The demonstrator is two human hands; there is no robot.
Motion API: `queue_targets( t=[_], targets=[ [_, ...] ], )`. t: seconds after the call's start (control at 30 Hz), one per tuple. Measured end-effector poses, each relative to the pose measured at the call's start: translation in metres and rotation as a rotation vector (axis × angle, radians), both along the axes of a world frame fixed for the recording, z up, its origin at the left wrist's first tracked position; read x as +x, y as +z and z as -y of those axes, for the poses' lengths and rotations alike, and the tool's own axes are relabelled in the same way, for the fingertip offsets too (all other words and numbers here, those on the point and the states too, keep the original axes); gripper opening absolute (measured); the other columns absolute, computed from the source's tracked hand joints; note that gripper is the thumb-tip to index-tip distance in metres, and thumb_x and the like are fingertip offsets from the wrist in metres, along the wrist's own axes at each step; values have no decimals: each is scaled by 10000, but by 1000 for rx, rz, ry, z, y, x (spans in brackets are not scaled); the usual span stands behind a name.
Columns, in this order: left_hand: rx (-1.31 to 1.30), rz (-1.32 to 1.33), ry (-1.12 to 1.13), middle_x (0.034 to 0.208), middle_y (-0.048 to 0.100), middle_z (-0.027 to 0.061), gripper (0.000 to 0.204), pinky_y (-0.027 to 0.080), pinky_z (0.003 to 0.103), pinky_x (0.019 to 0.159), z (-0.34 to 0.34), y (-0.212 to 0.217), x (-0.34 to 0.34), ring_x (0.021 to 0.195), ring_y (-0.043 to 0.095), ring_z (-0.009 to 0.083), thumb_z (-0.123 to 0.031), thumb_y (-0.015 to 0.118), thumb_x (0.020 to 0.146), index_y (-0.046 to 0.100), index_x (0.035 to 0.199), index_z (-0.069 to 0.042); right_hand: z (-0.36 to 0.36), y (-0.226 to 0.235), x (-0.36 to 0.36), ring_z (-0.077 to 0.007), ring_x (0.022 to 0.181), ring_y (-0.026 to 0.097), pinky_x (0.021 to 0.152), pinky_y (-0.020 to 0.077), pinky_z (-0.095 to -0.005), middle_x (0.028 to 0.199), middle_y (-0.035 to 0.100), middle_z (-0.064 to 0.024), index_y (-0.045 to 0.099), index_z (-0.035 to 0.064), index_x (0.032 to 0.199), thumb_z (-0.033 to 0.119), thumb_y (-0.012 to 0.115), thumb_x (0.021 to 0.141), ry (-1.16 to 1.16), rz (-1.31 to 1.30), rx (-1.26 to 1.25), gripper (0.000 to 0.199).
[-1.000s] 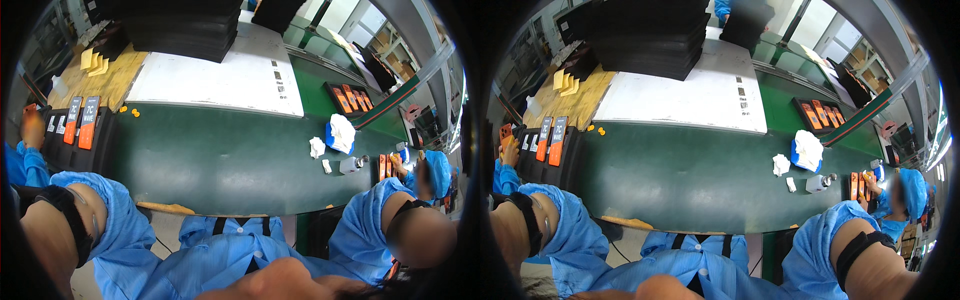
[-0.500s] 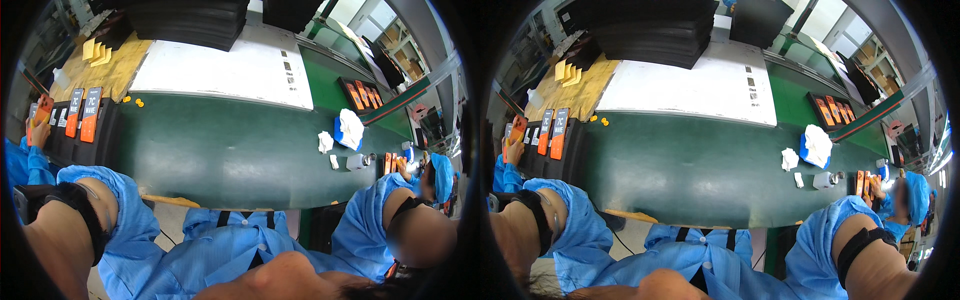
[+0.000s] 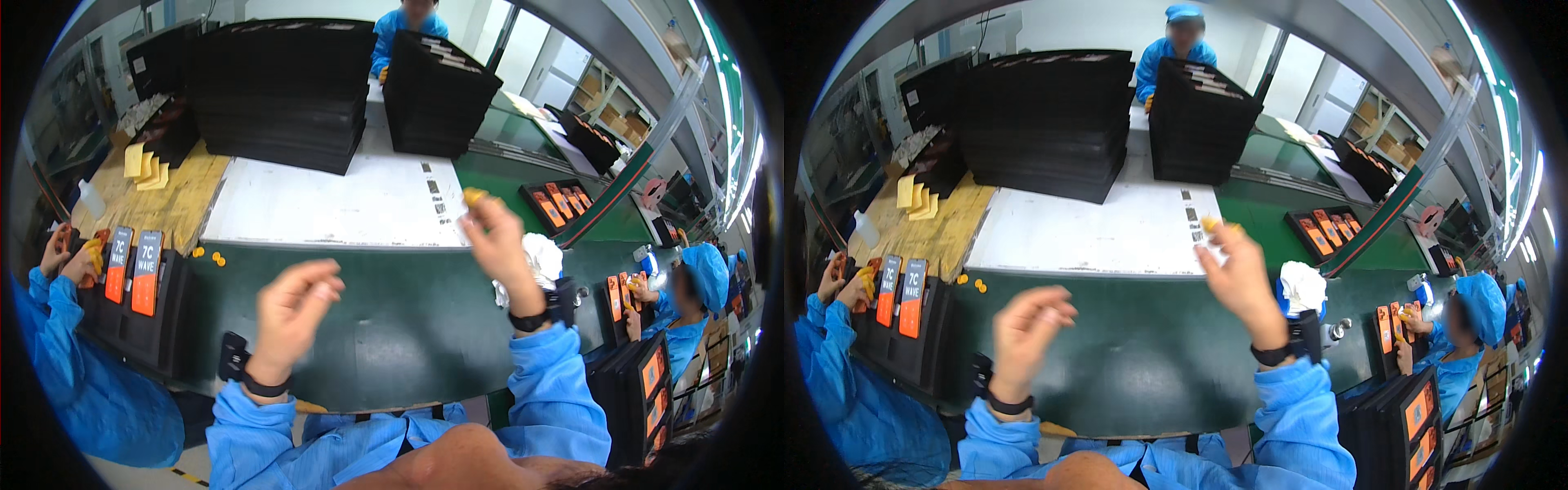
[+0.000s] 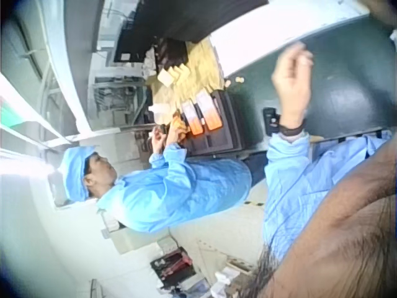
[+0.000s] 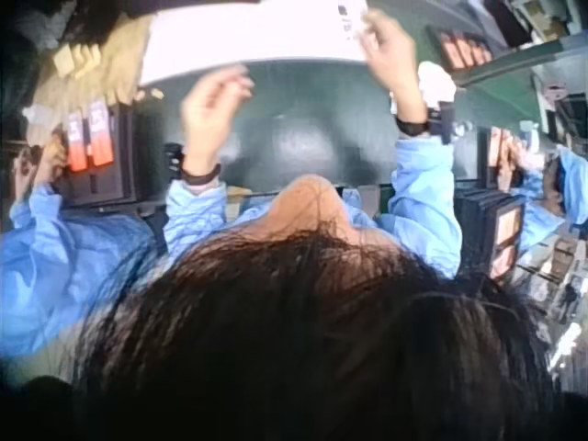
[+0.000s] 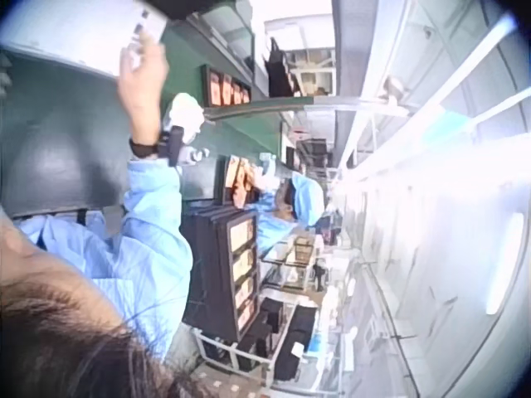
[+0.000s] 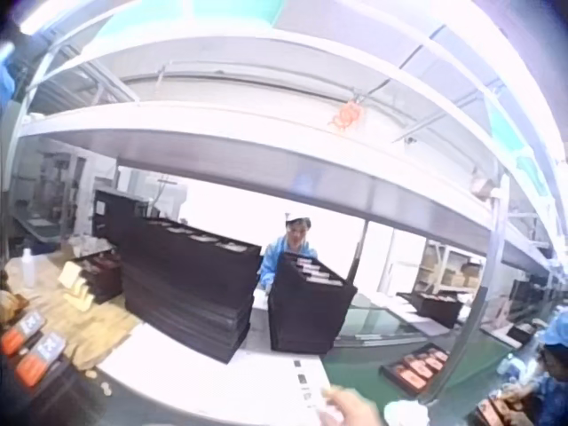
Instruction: The recorder is cleaning and inspecting mobile phones on an assembly line.
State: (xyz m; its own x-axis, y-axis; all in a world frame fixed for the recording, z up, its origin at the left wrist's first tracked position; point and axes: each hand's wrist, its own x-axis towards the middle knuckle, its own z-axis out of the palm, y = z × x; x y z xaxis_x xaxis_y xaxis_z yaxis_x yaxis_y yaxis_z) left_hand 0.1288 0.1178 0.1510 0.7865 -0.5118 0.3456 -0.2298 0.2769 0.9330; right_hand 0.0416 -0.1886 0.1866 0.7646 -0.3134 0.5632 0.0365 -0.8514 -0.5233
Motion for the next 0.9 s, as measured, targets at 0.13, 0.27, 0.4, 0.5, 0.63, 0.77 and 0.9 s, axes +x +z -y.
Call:
queue_targets(
  t=[0.13,0.27,0.4,0.5,0.63,0.77,0.9],
  targets=[
    [530,79,-168,851,707,49,247,531,248,681,22,-112,12,742,646,92,-119,653,931,673,1134,21,26,-50,26,-412,1070,583,933,475,-450,1141,630,-240,602,-1,1230,173,702,845,-65,-78,-225,433],
    [536,-122,12,781,714,115,189,537,304,596,33,-174,10,654,693,181,-139,637,902,709,1020,-9,70,-34,63,-422,1154,495,964,448,-466,1258,544,-242,509,3,1331,233,739,820,-236,108,-416,606],
    [525,136,138,824,719,127,152,541,321,620,38,-177,9,670,694,222,-142,643,883,729,959,-42,110,19,107,-405,1134,510,1007,387,-498,1233,546,-241,491,7,1358,295,771,797,-439,223,-601,690],
    [453,215,177,798,707,101,139,513,264,576,41,-181,9,616,645,118,-89,654,882,723,967,-4,105,58,118,-363,1126,524,1007,356,-526,1135,601,-178,583,70,1293,417,790,765,-623,78,-645,665],
    [457,193,178,801,706,106,139,514,268,573,41,-177,10,613,650,126,-86,652,876,727,965,-11,100,65,114,-355,1152,509,1018,323,-598,1129,609,-167,607,114,1275,444,789,760,-639,-33,-667,638],
    [442,220,196,799,706,108,136,519,269,576,40,-183,10,612,651,130,-81,652,873,727,962,-10,87,64,113,-369,1287,423,1011,264,-700,1252,584,-170,600,149,1293,451,794,753,-705,-117,-683,648],
    [454,162,193,827,709,142,144,548,333,623,38,-181,10,670,697,241,-123,642,865,729,940,-36,98,60,117,-331,1302,445,1028,293,-660,1319,571,-132,597,121,1287,361,826,720,-656,-85,-718,657]
  ],
)
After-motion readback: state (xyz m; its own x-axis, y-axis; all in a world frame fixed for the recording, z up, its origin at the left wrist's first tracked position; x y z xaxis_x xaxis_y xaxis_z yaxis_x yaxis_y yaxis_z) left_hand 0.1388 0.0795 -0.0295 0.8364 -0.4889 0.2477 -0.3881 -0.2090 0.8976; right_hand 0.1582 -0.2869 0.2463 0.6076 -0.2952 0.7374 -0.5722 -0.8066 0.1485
